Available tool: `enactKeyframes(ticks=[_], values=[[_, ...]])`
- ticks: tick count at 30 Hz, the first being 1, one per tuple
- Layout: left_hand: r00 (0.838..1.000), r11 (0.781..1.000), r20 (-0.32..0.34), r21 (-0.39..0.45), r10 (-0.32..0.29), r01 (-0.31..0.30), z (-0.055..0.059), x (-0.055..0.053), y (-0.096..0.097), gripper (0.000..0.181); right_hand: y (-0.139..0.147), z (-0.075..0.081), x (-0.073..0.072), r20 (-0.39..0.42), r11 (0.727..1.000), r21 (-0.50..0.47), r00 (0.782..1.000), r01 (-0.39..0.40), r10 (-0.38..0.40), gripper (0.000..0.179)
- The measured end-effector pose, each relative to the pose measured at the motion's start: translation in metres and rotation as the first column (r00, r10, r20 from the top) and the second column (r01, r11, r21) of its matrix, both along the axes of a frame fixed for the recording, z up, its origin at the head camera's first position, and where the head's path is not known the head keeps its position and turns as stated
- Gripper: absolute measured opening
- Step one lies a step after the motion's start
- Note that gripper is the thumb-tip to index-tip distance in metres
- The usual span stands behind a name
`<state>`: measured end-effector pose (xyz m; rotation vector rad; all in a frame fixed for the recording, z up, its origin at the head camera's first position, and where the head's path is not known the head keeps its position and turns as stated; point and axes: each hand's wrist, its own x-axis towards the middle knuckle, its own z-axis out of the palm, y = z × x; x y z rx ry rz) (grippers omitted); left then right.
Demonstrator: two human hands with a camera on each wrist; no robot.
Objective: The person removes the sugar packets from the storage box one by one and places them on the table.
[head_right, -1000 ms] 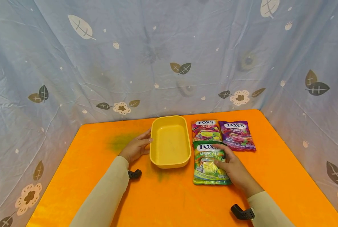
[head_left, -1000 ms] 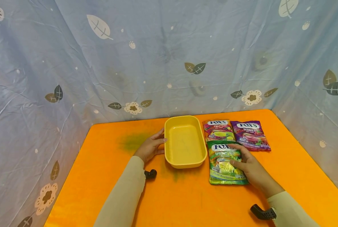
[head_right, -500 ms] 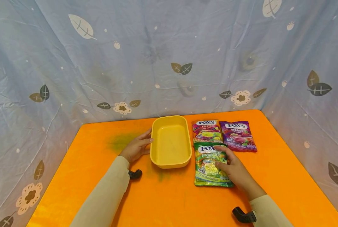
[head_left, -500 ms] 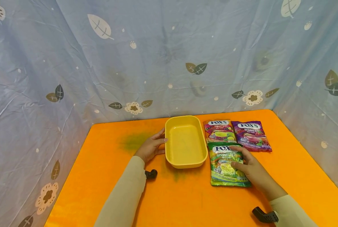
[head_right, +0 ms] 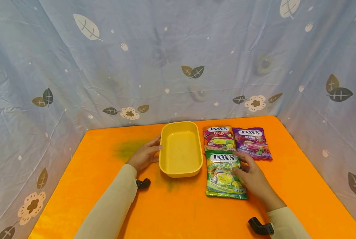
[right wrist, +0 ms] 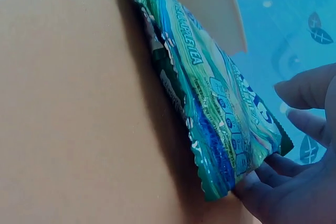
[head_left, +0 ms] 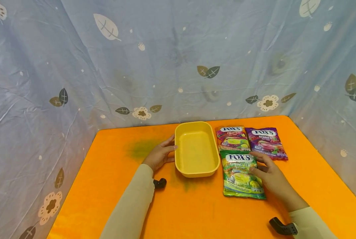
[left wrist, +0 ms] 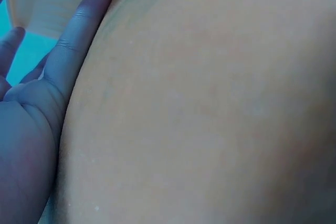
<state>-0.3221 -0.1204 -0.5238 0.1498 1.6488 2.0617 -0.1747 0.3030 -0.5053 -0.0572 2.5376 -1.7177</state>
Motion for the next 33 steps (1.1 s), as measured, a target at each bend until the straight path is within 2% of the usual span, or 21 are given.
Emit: enactKeyframes(ticks=[5, 9, 12, 17, 21, 23, 26, 28, 30, 31, 33], values=[[1.000, 1.000, -0.007, 0.007, 0.001, -0.001, 0.000, 0.000, 0.003, 0.069, 0.004, 0.003, 0.004, -0.033, 0.996, 0.039, 0.996, 0.085, -0.084, 0.057], [1.000, 1.000, -0.012, 0.009, 0.001, -0.001, -0.001, -0.001, 0.005, 0.068, 0.006, 0.006, 0.003, -0.105, 0.976, 0.114, 0.979, 0.185, -0.174, 0.049], [0.999, 1.000, -0.032, -0.006, 0.006, -0.007, -0.004, -0.001, 0.006, 0.068, 0.009, 0.009, -0.001, -0.168, 0.967, 0.145, 0.968, 0.212, -0.187, 0.046], [0.998, 0.996, -0.063, -0.079, 0.026, -0.031, -0.008, 0.003, 0.008, 0.067, 0.004, 0.019, -0.014, -0.239, 0.973, 0.150, 0.962, 0.173, -0.134, 0.044], [0.996, 0.990, -0.082, -0.129, 0.042, -0.052, -0.009, 0.005, 0.008, 0.066, -0.009, 0.027, -0.029, -0.290, 0.968, 0.214, 0.955, 0.132, -0.066, 0.043], [0.995, 0.988, -0.094, -0.148, 0.039, -0.052, -0.007, 0.005, 0.006, 0.066, -0.018, 0.032, -0.038, -0.309, 0.955, 0.274, 0.951, 0.116, -0.027, 0.044], [0.995, 0.979, -0.102, -0.198, 0.021, -0.041, -0.001, 0.003, 0.004, 0.068, -0.029, 0.041, -0.053, -0.310, 0.916, 0.391, 0.950, 0.086, 0.043, 0.051], [0.991, 0.959, -0.134, -0.280, 0.003, -0.041, 0.004, 0.002, 0.004, 0.071, -0.036, 0.048, -0.064, -0.285, 0.880, 0.471, 0.954, 0.057, 0.090, 0.058], [0.982, 0.917, -0.189, -0.396, -0.021, -0.057, 0.012, -0.001, 0.003, 0.077, -0.042, 0.053, -0.077, -0.255, 0.841, 0.540, 0.958, 0.028, 0.132, 0.065], [0.973, 0.884, -0.228, -0.462, -0.042, -0.071, 0.016, -0.003, 0.002, 0.080, -0.044, 0.054, -0.082, -0.243, 0.823, 0.568, 0.958, 0.015, 0.151, 0.067], [0.940, 0.780, -0.320, -0.615, -0.119, -0.111, 0.023, -0.007, 0.002, 0.088, -0.048, 0.057, -0.094, -0.222, 0.788, 0.615, 0.957, -0.009, 0.185, 0.073]])
